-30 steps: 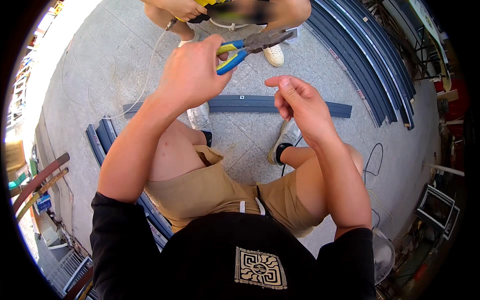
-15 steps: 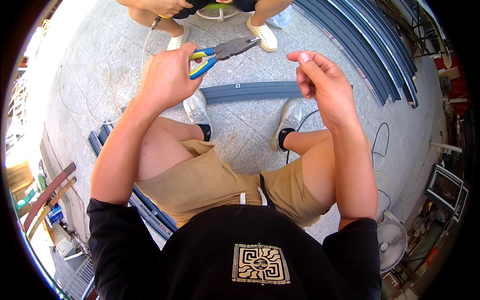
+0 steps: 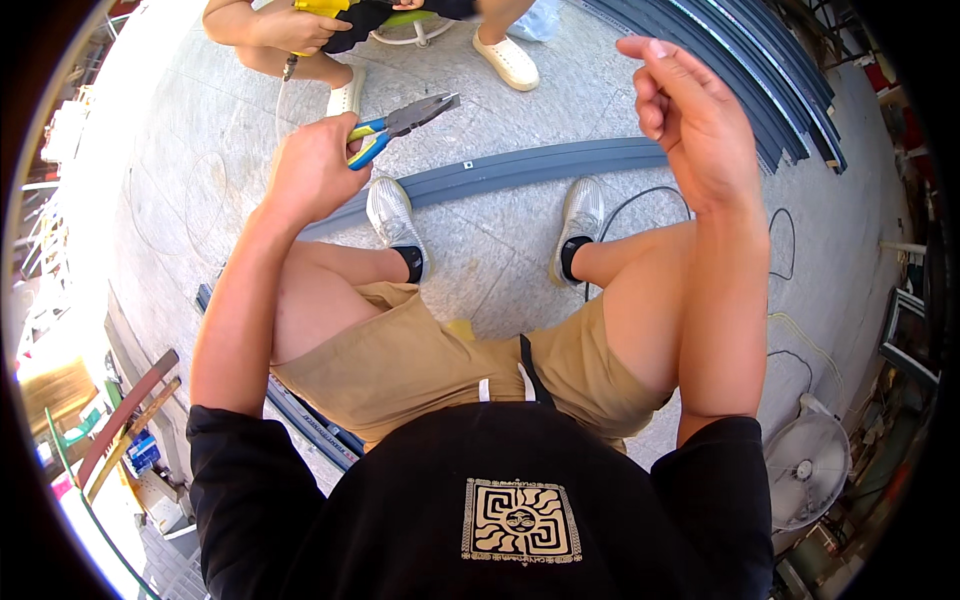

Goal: The person holds a small metal component with pliers and then uses a power drill to secure a long metal strip onto a frame on the ground while another person assists.

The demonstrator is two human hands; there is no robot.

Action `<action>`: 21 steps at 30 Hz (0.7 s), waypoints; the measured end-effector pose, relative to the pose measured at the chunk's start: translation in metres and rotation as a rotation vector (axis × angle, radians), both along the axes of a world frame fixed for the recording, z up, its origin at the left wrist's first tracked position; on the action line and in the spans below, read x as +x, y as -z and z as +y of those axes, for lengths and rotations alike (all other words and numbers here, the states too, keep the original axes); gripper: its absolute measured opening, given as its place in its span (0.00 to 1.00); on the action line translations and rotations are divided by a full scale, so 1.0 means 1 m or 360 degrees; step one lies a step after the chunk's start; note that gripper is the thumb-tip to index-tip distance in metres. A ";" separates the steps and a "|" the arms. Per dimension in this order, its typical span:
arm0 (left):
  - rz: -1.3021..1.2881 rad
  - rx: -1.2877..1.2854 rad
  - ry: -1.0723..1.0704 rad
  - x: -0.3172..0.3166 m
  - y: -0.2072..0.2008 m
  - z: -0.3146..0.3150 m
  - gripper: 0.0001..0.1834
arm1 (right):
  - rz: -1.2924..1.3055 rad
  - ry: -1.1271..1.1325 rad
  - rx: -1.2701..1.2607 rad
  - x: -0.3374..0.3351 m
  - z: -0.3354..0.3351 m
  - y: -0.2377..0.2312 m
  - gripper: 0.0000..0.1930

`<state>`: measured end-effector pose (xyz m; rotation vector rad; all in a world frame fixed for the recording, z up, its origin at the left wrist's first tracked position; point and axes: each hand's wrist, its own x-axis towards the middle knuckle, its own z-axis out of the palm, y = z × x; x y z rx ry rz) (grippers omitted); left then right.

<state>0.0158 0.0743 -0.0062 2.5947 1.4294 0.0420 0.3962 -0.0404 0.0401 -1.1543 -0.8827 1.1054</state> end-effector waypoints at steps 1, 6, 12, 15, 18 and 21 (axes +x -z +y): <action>0.0012 0.0012 0.0028 -0.002 0.000 -0.003 0.14 | 0.0080 0.0058 0.0104 0.014 -0.002 -0.004 0.17; 0.0145 -0.0177 -0.0041 0.014 -0.022 -0.011 0.14 | 0.0630 0.0183 0.0433 0.118 -0.045 0.010 0.17; 0.0138 -0.0162 -0.0131 0.008 -0.036 -0.034 0.15 | 0.0729 0.0917 -0.0158 0.166 -0.156 0.155 0.14; 0.0184 -0.0138 -0.0051 0.032 -0.031 -0.030 0.15 | 0.0725 0.1252 -0.0696 0.159 -0.262 0.264 0.12; 0.0258 -0.0145 -0.0119 0.040 -0.025 -0.028 0.16 | 0.0733 0.1448 -0.1243 0.112 -0.355 0.348 0.10; 0.0211 -0.0109 0.0020 0.044 -0.013 -0.028 0.16 | 0.0460 0.1565 -0.1620 0.048 -0.438 0.413 0.08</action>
